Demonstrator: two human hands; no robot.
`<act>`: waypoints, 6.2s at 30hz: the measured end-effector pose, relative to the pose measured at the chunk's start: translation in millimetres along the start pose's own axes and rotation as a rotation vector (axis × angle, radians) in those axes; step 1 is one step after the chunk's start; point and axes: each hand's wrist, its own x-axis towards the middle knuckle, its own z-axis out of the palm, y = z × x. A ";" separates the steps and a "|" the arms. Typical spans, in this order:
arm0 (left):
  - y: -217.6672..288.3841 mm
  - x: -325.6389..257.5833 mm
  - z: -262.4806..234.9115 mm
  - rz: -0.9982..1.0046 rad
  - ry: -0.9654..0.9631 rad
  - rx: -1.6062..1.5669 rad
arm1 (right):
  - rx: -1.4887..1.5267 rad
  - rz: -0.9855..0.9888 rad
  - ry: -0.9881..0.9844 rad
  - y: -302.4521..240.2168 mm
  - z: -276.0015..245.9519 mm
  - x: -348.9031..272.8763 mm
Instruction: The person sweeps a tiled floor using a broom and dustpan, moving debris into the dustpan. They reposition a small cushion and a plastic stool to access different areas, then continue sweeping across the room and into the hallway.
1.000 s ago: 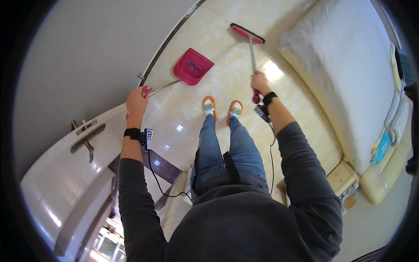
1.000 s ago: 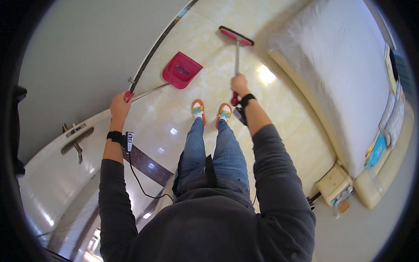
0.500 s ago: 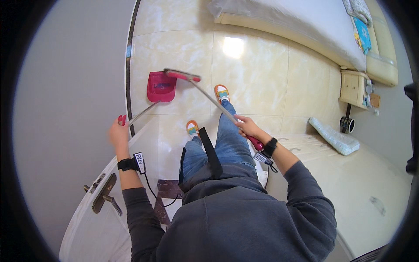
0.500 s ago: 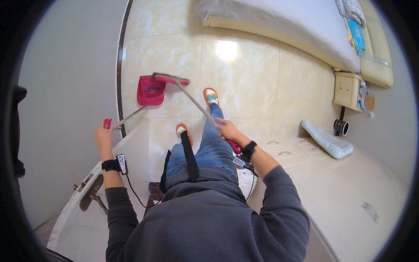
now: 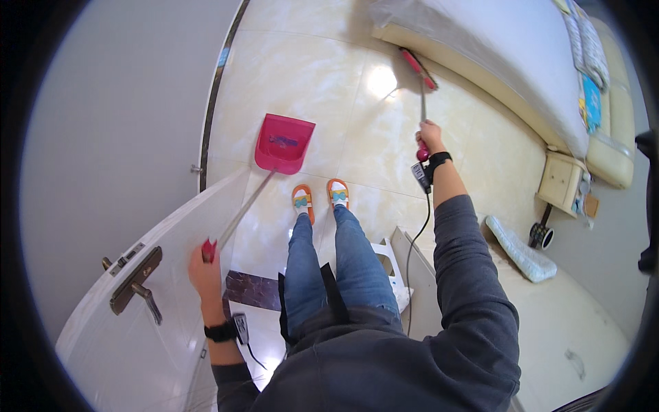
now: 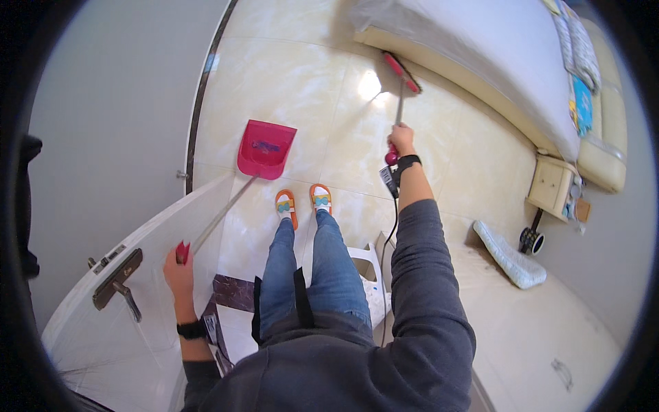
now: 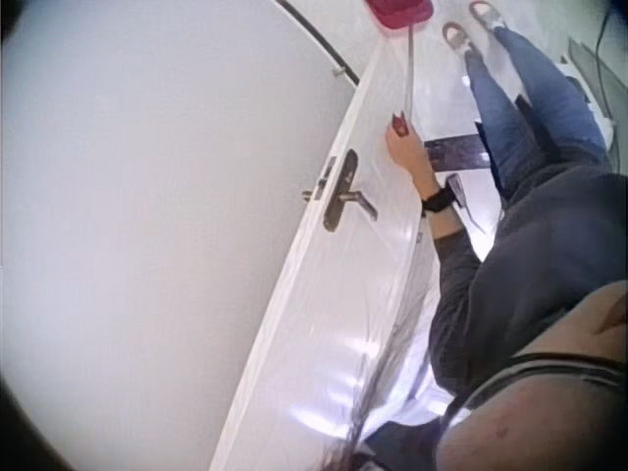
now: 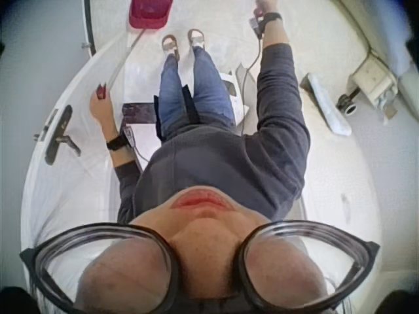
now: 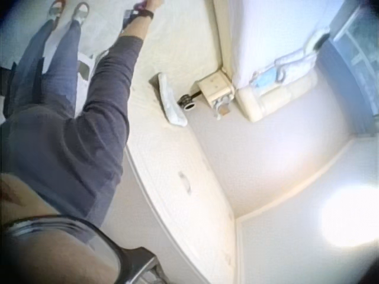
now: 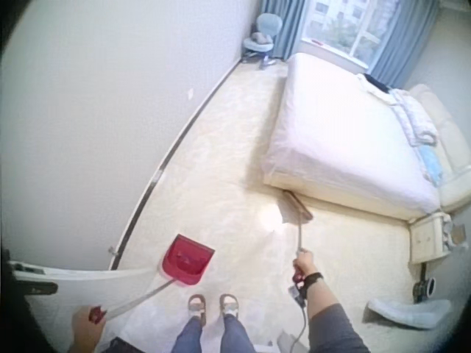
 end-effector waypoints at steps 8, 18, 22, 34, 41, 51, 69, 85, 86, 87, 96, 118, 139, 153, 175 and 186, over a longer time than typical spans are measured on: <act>-52.8 -150.1 3.6 -0.261 0.058 0.029 | -0.271 -0.117 -0.089 61.5 56.9 -25.4; -199.7 -351.3 14.4 -0.659 0.067 -0.032 | -0.600 -0.125 -0.447 158.7 63.1 -248.5; -263.2 -423.1 20.6 -0.800 0.007 0.002 | -0.761 -0.290 -0.541 209.1 67.8 -316.4; -368.4 -598.2 46.4 -0.974 0.050 -0.126 | -0.592 0.202 -0.746 92.3 26.2 -409.0; -405.9 -664.4 63.3 -1.110 -0.120 0.064 | -0.455 0.173 -0.642 41.4 2.6 -397.5; -390.8 -569.8 62.7 -1.178 0.000 0.109 | -0.261 0.253 -0.557 10.5 -7.7 -365.2; -5.3 -50.3 -135.7 -0.343 0.534 -0.038 | -0.849 -0.410 -0.778 -105.0 30.2 -184.0; 78.0 -218.2 -56.9 -0.700 0.364 0.028 | -1.413 -1.089 -1.507 -253.1 258.0 -124.8; 86.7 -233.7 -51.7 -0.718 0.340 0.039 | -1.472 -1.084 -1.518 -249.6 270.7 -135.0; 95.3 -249.8 -48.5 -0.762 0.311 0.052 | -1.509 -1.094 -1.538 -238.1 295.7 -151.2; 143.7 -344.5 -20.3 -1.156 0.096 -0.014 | -1.850 -1.534 -1.642 -130.0 484.5 -312.0; 150.0 -367.2 4.4 -1.244 -0.064 -0.100 | -2.025 -1.698 -1.300 -264.3 511.8 -177.4; 56.2 -85.2 -119.0 -0.436 0.400 0.024 | -1.016 -1.001 -1.077 -218.1 66.9 -80.2; -27.2 -6.9 -151.9 -0.102 0.431 0.161 | -0.904 -0.432 -0.559 81.4 24.3 -256.0; -96.5 76.7 -178.4 0.043 0.519 0.670 | -0.249 -0.080 -0.182 139.8 60.6 -242.6; -122.7 111.4 -183.6 0.015 0.469 0.684 | -0.266 0.056 -0.406 376.2 -75.3 -548.8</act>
